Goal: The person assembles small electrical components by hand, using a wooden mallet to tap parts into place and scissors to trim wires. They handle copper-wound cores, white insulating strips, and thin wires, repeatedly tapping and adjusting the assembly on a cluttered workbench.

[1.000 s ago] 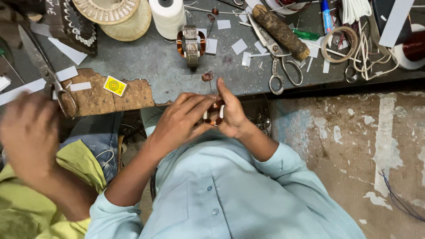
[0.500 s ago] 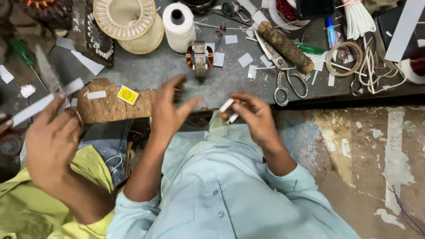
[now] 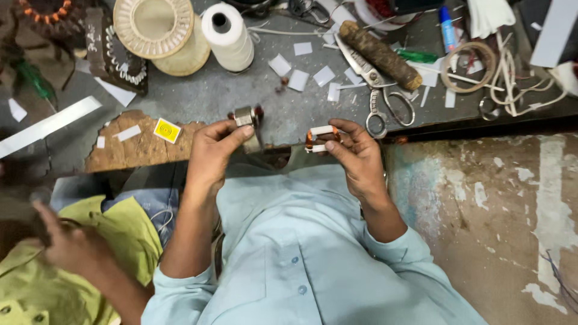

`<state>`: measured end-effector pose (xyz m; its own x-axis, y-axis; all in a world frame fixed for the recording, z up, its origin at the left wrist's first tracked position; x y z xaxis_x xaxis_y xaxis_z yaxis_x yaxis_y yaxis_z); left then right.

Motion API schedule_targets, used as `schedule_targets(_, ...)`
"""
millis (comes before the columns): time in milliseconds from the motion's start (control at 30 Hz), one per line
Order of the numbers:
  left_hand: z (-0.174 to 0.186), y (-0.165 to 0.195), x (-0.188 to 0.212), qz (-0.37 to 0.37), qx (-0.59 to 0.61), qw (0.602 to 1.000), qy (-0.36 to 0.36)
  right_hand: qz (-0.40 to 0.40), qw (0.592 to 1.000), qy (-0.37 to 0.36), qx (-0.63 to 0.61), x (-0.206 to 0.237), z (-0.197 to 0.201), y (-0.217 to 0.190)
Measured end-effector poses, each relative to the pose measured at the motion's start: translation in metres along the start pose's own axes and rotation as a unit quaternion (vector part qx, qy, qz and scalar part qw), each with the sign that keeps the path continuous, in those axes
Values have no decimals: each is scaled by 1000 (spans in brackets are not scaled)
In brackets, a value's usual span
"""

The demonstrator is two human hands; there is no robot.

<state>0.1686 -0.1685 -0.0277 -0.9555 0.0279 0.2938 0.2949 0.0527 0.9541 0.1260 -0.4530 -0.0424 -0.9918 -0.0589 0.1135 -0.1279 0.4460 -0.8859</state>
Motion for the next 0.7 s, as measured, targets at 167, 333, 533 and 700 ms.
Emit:
schedule_targets(167, 8, -8, 6, 112, 56, 991, 47, -82, 993, -74, 33, -12, -19, 24)
schedule_targets(333, 11, -13, -4, 58, 82, 994, 34, -54, 997, -57, 26, -39, -41, 37)
schedule_targets(533, 11, -19, 0, 7, 80, 995, 57, -98, 992, -74, 9, -56, -59, 41)
schedule_targets(700, 8, -24, 2, -30, 85, 994, 67, -104, 989, -95, 45, -85, -68, 41)
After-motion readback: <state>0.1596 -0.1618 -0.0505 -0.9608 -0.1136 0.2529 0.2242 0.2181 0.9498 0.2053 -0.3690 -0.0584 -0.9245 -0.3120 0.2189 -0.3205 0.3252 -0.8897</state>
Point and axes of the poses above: each hand's wrist, its own x-axis away from the middle knuckle, its own z-axis out of the back of the hand, y = z × x, the point moved 1 cm from there along -x, towards the middle knuckle, and after that the axes turned 1 degree about z, right-handed, at the moved point
